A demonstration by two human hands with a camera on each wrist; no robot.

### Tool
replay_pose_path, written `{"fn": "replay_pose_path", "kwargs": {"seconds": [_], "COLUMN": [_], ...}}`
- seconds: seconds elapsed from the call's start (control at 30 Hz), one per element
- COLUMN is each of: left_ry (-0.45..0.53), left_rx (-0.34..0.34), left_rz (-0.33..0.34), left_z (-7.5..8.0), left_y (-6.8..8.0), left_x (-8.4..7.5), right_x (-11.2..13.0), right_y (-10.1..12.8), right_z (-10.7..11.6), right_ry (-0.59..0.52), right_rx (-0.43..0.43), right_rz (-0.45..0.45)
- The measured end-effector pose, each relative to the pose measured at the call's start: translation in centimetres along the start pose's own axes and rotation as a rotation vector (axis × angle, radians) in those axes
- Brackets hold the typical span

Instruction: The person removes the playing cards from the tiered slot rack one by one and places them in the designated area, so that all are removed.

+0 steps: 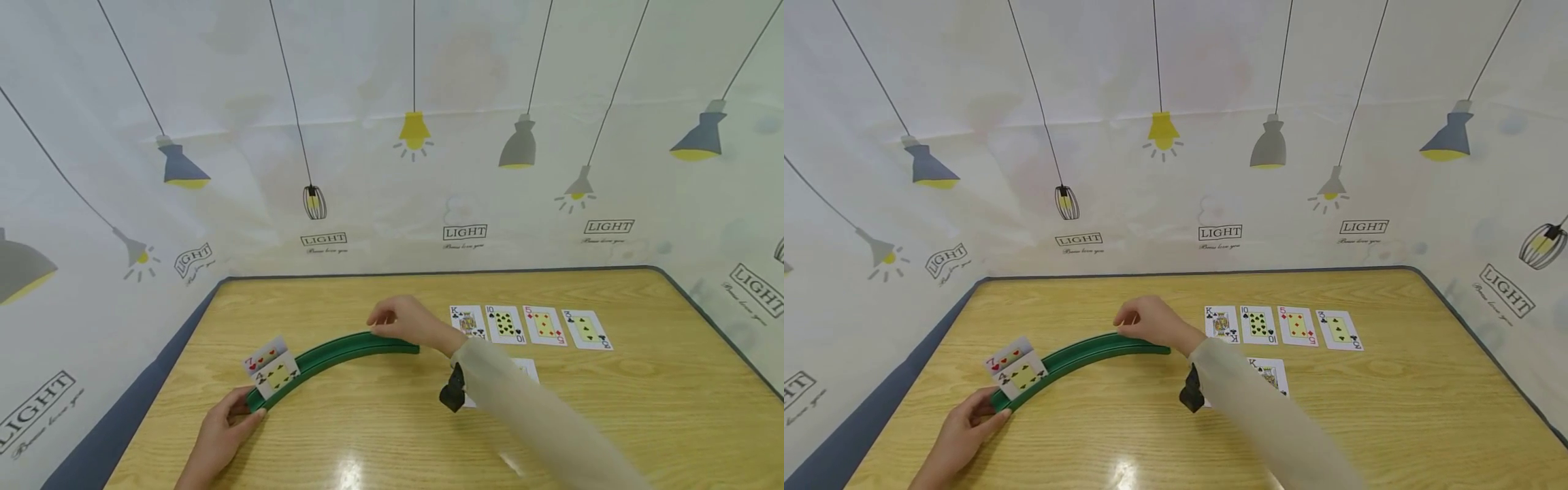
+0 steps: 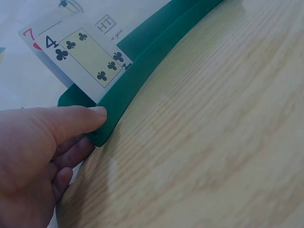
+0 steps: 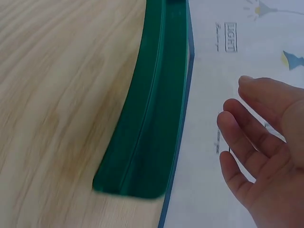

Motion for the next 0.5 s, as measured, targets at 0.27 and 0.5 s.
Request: {"fn": "replay_pose_path", "kwargs": {"seconds": [0.27,0.5], "left_ry": [-0.005,0.007], "left_rx": [0.003,0.006], "left_rz": [0.006,-0.008], "left_z": [0.0,0.0], "left_y": [0.0,0.0], "left_x": [0.1,0.0], "right_x": [3.3,5.9], "right_y": [-3.0,-4.4], "right_z": [-4.0,-6.3], "right_ry": [-0.032,-0.042], "right_rx": [0.085,0.136], "right_rz": [0.071,0.137]}}
Point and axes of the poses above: each hand's wrist, its own y-axis away from the middle knuckle, its own z-axis out of the back of the hand, x = y × z, the point moved 9 cm from there along -y, towards the middle knuckle, and after that the axes turned 4 degrees about z, right-handed, at the moved point
